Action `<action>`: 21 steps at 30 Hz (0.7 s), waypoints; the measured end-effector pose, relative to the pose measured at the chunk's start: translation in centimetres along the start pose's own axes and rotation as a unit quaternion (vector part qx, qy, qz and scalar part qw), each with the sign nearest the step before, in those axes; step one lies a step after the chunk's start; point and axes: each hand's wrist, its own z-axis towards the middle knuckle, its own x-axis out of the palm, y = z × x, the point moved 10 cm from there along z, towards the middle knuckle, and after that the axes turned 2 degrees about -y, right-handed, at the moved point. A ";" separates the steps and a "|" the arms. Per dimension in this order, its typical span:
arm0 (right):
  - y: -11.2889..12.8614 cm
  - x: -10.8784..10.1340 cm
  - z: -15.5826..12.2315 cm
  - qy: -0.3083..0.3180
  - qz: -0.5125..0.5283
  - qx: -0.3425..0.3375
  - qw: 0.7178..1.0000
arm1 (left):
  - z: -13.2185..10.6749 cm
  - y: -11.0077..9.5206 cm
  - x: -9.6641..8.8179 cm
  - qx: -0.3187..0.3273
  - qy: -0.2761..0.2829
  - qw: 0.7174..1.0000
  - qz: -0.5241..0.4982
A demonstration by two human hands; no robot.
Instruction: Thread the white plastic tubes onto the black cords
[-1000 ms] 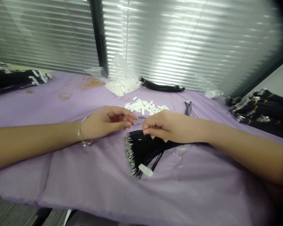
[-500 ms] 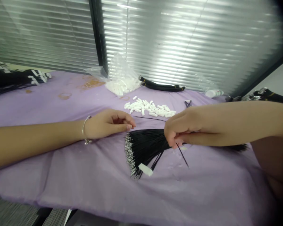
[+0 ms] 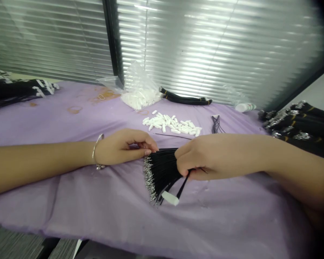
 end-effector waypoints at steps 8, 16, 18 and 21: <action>-4.0 -5.5 -1.3 -0.247 -0.182 0.206 0.929 | 0.1 0.8 0.4 -0.036 0.018 0.999 -0.028; -4.6 -2.9 0.6 -0.205 -0.186 0.202 0.940 | 0.4 1.7 0.2 -0.082 0.017 0.993 -0.086; -4.3 -2.1 0.9 -0.190 -0.193 0.184 0.945 | 0.3 1.9 0.1 -0.102 0.010 0.990 -0.099; -3.6 -0.8 1.7 -0.174 -0.184 0.138 0.958 | 0.3 2.1 0.1 -0.116 0.016 0.991 -0.066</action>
